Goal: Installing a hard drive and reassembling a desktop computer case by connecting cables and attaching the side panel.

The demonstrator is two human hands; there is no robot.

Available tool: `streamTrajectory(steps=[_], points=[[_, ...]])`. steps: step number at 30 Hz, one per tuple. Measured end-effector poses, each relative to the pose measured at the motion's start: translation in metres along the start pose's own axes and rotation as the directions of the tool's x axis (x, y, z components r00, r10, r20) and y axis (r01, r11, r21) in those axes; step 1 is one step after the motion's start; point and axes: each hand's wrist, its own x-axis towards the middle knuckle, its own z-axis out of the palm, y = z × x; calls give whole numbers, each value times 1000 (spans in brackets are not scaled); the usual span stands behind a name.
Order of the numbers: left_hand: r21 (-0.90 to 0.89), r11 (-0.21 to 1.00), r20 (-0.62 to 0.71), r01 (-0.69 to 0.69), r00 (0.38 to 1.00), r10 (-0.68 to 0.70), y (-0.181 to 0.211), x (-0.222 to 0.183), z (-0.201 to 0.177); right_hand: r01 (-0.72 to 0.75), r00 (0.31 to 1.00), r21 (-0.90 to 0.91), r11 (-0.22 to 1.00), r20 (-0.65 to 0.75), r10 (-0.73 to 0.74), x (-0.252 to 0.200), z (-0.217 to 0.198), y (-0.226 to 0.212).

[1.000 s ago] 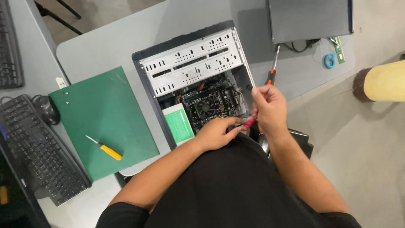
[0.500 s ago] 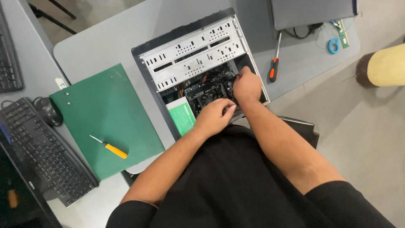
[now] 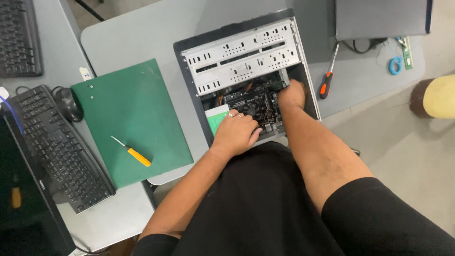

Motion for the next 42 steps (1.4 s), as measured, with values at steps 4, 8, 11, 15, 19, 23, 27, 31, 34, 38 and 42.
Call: streamTrajectory(steps=[4,8,11,15,19,23,27,31,34,38,42], points=[[-4,1000,-24,13,1000,-13,0,0,2,23,1000,-61,998,5,-23,19,14,8],[-9,1000,-25,13,1000,-14,3,1,0,18,1000,33,999,-9,-18,14,8,4],[-8,1000,9,25,1000,-25,1,4,-1,6,1000,56,998,-10,-5,8,-4,-8],[-15,999,47,39,998,-38,2,3,1,1,1000,40,999,11,-1,6,-5,-10],[-11,999,49,39,998,-39,2,4,-1,18,999,36,999,32,-19,6,1,-7],[-7,999,45,35,998,-35,3,5,0,40,998,-19,999,40,-40,11,4,-6],[-8,999,94,46,995,-45,4,6,0,6,1000,17,1000,12,-7,19,6,-4],[-6,999,118,52,992,-51,3,7,-3,-64,997,42,997,34,63,21,6,-7],[-19,998,118,55,992,-53,3,7,-2,-107,993,42,993,47,105,29,18,-3],[-26,998,129,50,991,-47,4,8,-3,-165,985,61,984,66,161,23,15,-10],[-29,998,138,48,990,-44,2,9,-6,-165,984,-15,986,66,165,22,17,-9]])
